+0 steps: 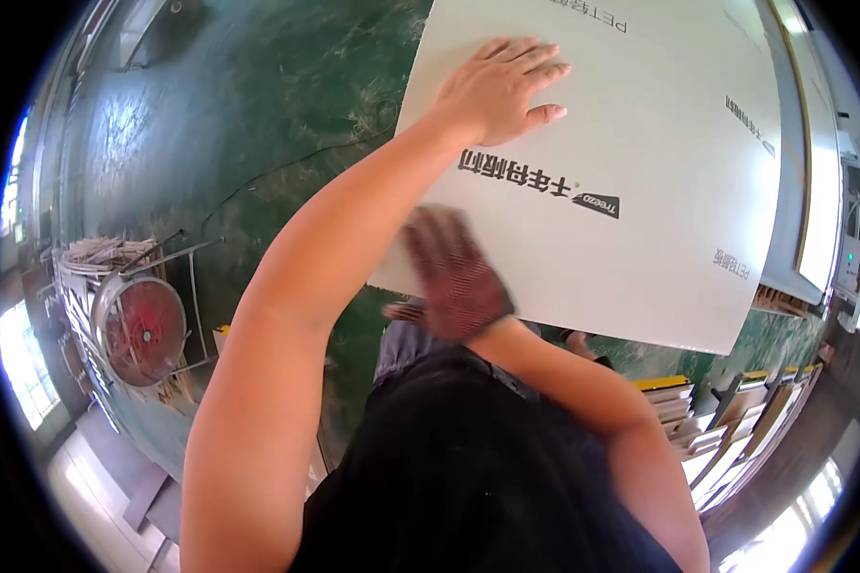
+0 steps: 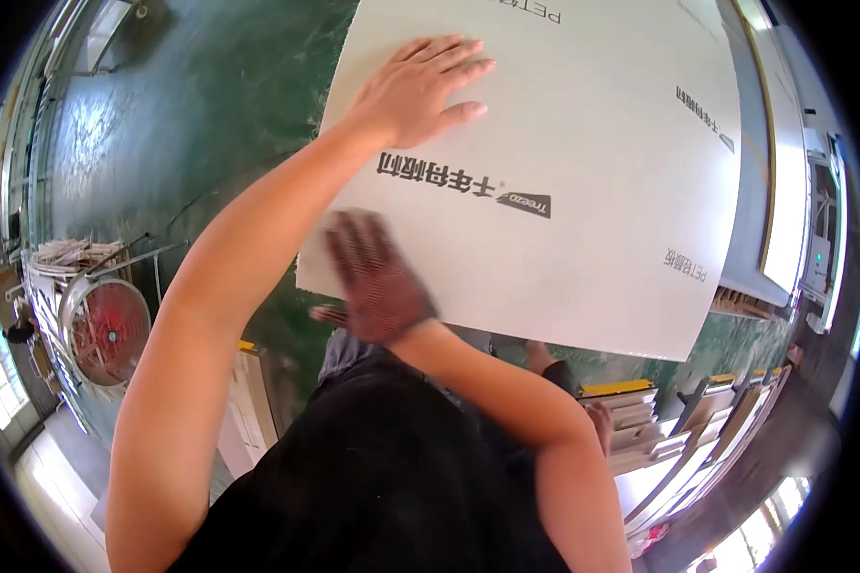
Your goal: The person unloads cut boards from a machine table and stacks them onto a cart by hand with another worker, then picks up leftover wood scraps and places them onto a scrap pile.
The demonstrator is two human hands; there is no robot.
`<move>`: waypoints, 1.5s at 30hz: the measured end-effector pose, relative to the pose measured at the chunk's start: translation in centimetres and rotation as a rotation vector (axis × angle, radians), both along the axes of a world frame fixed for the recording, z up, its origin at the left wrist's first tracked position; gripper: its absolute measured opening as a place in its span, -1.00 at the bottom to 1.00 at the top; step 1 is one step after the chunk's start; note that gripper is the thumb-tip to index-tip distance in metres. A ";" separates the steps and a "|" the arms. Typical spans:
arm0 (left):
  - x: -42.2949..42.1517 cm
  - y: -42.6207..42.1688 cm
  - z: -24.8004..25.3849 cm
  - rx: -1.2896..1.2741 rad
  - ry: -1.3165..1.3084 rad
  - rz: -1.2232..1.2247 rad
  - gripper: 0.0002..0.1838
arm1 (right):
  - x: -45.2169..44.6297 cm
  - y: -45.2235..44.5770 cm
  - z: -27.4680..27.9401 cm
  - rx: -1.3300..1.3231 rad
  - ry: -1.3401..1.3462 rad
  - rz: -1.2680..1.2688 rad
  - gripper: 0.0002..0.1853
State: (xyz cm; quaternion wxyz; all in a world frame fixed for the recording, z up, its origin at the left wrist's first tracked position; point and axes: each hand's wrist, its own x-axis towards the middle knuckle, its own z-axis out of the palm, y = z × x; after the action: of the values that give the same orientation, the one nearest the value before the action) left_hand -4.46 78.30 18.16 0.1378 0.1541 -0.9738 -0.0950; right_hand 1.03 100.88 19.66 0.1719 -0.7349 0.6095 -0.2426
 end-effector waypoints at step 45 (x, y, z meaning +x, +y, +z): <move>2.3 -2.7 1.1 0.917 0.188 -0.065 -0.29 | 7.3 -2.7 0.3 0.205 0.197 0.317 0.16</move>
State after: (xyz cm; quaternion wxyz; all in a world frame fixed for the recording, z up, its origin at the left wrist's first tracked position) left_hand -2.21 75.56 19.29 0.1400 0.1595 -0.8188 -0.5334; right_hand 8.38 98.22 20.01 0.2213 -0.8206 0.5214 -0.0761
